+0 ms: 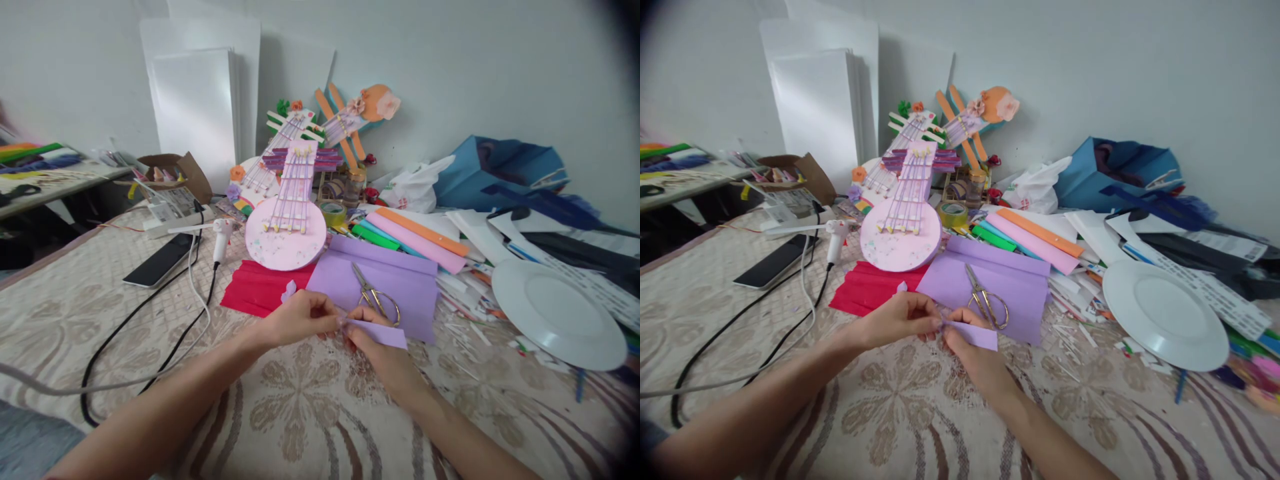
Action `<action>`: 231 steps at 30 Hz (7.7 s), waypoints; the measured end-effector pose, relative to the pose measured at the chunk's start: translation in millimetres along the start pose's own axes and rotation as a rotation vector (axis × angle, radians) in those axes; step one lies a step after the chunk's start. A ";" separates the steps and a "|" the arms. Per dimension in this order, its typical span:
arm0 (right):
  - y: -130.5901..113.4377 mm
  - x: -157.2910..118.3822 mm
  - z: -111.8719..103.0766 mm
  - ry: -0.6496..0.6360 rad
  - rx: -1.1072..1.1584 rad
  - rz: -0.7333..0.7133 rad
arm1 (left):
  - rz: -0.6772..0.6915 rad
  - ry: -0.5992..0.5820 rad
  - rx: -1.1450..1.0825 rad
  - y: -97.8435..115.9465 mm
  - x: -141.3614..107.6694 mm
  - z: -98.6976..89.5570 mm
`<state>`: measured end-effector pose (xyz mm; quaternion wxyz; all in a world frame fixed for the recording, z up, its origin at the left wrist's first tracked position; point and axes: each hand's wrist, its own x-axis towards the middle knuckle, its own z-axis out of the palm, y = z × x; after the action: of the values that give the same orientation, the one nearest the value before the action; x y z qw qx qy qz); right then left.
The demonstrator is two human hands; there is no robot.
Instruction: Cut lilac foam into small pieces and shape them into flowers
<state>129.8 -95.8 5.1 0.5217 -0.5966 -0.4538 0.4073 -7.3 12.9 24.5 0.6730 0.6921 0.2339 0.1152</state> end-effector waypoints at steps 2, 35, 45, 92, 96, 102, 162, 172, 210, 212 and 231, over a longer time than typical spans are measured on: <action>1.8 0.6 -0.3 -0.008 -0.002 -0.001 | 0.039 0.014 0.032 -2.6 0.1 2.5; 5.1 7.8 -1.4 -0.028 0.091 0.057 | -0.008 0.101 -0.030 -6.8 3.9 4.7; 5.0 8.3 -1.9 0.006 0.007 0.064 | -0.005 0.034 -0.004 -8.9 3.2 2.6; 10.9 33.8 -55.3 0.297 -0.315 -0.219 | 0.080 0.218 -0.260 -5.2 4.9 -0.1; 3.2 25.5 -48.2 0.069 -0.084 -0.052 | 0.117 0.240 -0.370 -0.5 4.2 -2.2; 10.8 13.9 -43.9 -0.222 -0.138 -0.022 | 0.193 0.305 -0.562 3.6 5.7 -6.1; 0.0 -8.3 -29.3 -0.424 -0.301 0.081 | -0.012 0.066 -0.460 -3.8 6.4 -8.8; 1.4 -8.9 -27.1 -0.387 -0.211 0.140 | 0.005 0.051 -0.468 -5.3 6.5 -11.5; -3.9 6.2 -21.8 -0.172 -0.157 -0.020 | -0.008 0.021 -0.140 -10.8 1.5 16.5; -5.0 5.9 -20.7 -0.131 -0.148 -0.013 | -0.011 0.032 -0.177 -13.4 3.1 16.5; 6.6 2.7 -14.3 -0.062 0.007 0.020 | -0.047 0.038 -0.272 -7.2 1.7 13.2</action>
<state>144.9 -97.0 0.2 0.5054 -0.5866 -0.4620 0.4324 -0.8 2.0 16.2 0.7587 0.5865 0.2448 0.1431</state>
